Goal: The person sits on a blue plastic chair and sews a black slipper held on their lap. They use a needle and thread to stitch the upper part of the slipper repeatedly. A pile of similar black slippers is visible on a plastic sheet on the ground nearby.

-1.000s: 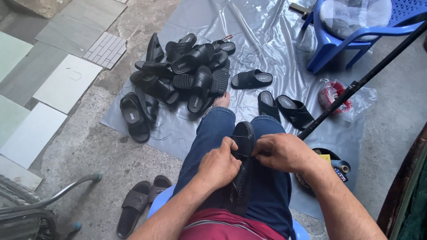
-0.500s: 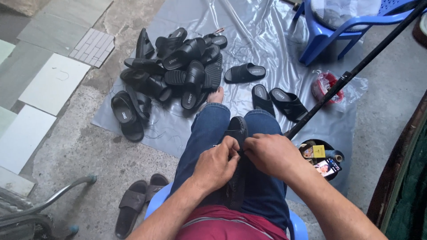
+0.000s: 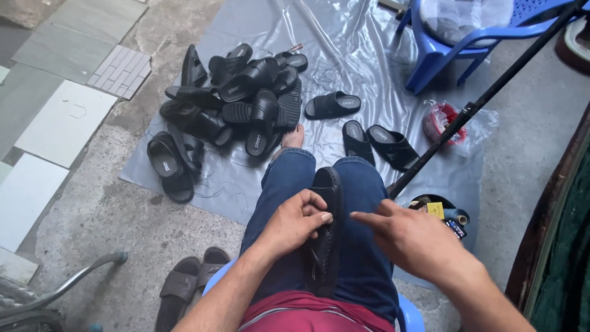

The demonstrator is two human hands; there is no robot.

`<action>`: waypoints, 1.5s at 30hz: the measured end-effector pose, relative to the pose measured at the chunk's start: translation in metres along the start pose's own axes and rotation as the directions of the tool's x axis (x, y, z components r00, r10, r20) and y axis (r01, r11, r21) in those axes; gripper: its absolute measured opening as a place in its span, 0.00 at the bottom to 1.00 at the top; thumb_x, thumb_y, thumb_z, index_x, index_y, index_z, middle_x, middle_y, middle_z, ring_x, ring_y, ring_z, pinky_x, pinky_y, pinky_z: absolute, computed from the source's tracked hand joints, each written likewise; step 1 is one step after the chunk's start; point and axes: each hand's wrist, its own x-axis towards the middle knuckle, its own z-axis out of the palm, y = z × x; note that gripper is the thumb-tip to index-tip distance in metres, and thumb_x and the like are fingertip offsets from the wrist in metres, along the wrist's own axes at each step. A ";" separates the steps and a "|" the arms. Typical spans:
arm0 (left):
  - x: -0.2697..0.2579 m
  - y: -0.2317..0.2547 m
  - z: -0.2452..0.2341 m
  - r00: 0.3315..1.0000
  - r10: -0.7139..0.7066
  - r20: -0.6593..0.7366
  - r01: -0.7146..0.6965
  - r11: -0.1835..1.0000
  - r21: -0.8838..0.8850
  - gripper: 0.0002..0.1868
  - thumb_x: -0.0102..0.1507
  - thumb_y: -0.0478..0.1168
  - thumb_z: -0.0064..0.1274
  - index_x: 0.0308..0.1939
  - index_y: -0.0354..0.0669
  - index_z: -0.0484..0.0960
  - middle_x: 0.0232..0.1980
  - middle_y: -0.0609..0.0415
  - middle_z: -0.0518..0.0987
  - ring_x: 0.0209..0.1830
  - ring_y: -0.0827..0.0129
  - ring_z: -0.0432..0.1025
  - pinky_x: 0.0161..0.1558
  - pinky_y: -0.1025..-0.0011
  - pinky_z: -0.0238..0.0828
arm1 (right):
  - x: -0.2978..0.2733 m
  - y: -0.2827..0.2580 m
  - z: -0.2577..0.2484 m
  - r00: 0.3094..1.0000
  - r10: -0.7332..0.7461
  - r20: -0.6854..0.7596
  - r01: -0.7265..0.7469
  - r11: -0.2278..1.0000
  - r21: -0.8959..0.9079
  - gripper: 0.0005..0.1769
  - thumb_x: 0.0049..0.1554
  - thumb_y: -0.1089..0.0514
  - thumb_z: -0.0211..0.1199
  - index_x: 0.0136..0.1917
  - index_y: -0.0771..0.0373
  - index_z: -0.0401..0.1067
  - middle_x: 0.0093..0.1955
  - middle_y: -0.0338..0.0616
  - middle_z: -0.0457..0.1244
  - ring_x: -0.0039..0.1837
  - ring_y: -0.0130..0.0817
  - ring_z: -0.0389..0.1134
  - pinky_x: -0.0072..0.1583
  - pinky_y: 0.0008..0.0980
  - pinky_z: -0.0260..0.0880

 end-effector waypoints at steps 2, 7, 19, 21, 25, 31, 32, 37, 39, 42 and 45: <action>0.001 -0.003 -0.001 1.000 0.013 0.005 -0.013 1.000 -0.029 0.05 0.55 0.38 0.52 0.33 0.48 0.73 0.27 0.62 0.79 0.20 0.79 0.66 0.27 0.83 0.65 | -0.011 -0.001 -0.018 0.976 0.194 0.095 -0.194 0.981 -0.003 0.25 0.53 0.45 0.45 0.62 0.21 0.57 0.43 0.30 0.56 0.44 0.38 0.67 0.45 0.48 0.67; 0.004 -0.009 -0.001 0.998 0.059 0.014 -0.058 0.997 -0.045 0.03 0.56 0.37 0.51 0.33 0.47 0.74 0.30 0.59 0.81 0.23 0.80 0.68 0.28 0.83 0.67 | -0.003 0.004 -0.007 0.984 0.167 0.066 -0.174 0.977 0.123 0.24 0.51 0.39 0.48 0.62 0.25 0.58 0.45 0.31 0.61 0.47 0.38 0.67 0.45 0.44 0.66; 0.000 -0.039 0.011 0.910 0.396 -0.124 -0.264 0.783 0.562 0.16 0.53 0.53 0.52 0.43 0.60 0.71 0.38 0.72 0.82 0.39 0.71 0.76 0.37 0.67 0.68 | 0.027 -0.006 0.063 0.918 0.327 -0.226 0.084 0.396 0.915 0.07 0.47 0.54 0.62 0.35 0.58 0.74 0.39 0.34 0.64 0.42 0.22 0.63 0.46 0.21 0.59; 0.004 -0.043 0.014 0.856 0.508 -0.095 -0.340 0.693 0.636 0.15 0.56 0.51 0.49 0.46 0.58 0.68 0.39 0.70 0.81 0.38 0.64 0.76 0.32 0.59 0.68 | 0.029 -0.006 0.069 0.909 0.261 -0.326 0.235 0.325 0.916 0.07 0.49 0.56 0.61 0.33 0.60 0.70 0.42 0.37 0.61 0.42 0.23 0.60 0.46 0.21 0.57; 0.001 -0.026 0.010 0.943 0.320 -0.092 -0.227 0.820 0.526 0.15 0.54 0.50 0.50 0.44 0.60 0.69 0.37 0.72 0.81 0.35 0.67 0.74 0.38 0.64 0.66 | 0.027 -0.009 0.067 0.903 0.285 -0.320 0.253 0.248 0.935 0.11 0.51 0.59 0.56 0.27 0.61 0.64 0.33 0.37 0.57 0.26 0.24 0.53 0.30 0.21 0.54; -0.012 -0.019 0.002 0.964 0.258 -0.068 -0.193 0.851 0.488 0.16 0.54 0.49 0.49 0.45 0.62 0.69 0.37 0.72 0.81 0.37 0.68 0.75 0.39 0.67 0.65 | 0.029 -0.016 0.057 0.814 0.143 -0.562 0.456 0.443 0.772 0.10 0.51 0.57 0.55 0.31 0.61 0.69 0.35 0.39 0.62 0.41 0.27 0.62 0.46 0.24 0.61; -0.018 -0.016 0.001 0.979 0.192 -0.061 -0.138 0.859 0.494 0.18 0.54 0.50 0.48 0.48 0.64 0.68 0.38 0.73 0.81 0.38 0.68 0.74 0.40 0.67 0.65 | 0.027 -0.018 0.054 0.802 0.071 -0.593 0.515 0.422 0.746 0.11 0.53 0.55 0.54 0.34 0.61 0.72 0.36 0.40 0.63 0.43 0.28 0.64 0.49 0.25 0.63; -0.025 -0.014 -0.006 0.996 -0.021 -0.081 0.035 0.984 0.172 0.18 0.53 0.42 0.53 0.46 0.58 0.71 0.29 0.68 0.78 0.28 0.75 0.70 0.32 0.76 0.63 | 0.033 -0.026 0.063 0.828 0.070 -0.556 0.409 0.603 0.685 0.10 0.48 0.60 0.56 0.43 0.56 0.76 0.31 0.35 0.64 0.33 0.24 0.63 0.37 0.22 0.61; -0.023 -0.013 -0.006 0.990 -0.131 -0.057 0.126 0.988 -0.091 0.17 0.52 0.36 0.55 0.44 0.52 0.73 0.24 0.62 0.75 0.18 0.77 0.66 0.23 0.79 0.62 | 0.039 -0.029 0.070 0.834 0.087 -0.545 0.316 0.734 0.601 0.14 0.45 0.62 0.57 0.44 0.51 0.76 0.29 0.32 0.63 0.29 0.25 0.63 0.35 0.25 0.61; -0.022 -0.010 -0.009 0.997 -0.042 -0.064 0.030 0.982 -0.185 0.16 0.52 0.35 0.57 0.43 0.47 0.74 0.24 0.60 0.78 0.18 0.76 0.67 0.29 0.80 0.62 | 0.046 -0.027 0.074 0.771 -0.037 -0.636 0.353 0.856 0.378 0.07 0.48 0.52 0.61 0.43 0.49 0.73 0.31 0.34 0.61 0.33 0.34 0.64 0.34 0.32 0.62; -0.026 0.001 -0.014 0.997 -0.045 -0.062 0.040 0.995 -0.088 0.09 0.55 0.43 0.53 0.38 0.49 0.75 0.27 0.60 0.83 0.17 0.77 0.68 0.30 0.82 0.64 | 0.045 -0.007 0.060 0.832 0.201 -0.516 0.341 0.549 0.763 0.03 0.47 0.58 0.62 0.35 0.57 0.74 0.33 0.34 0.65 0.38 0.24 0.65 0.43 0.22 0.62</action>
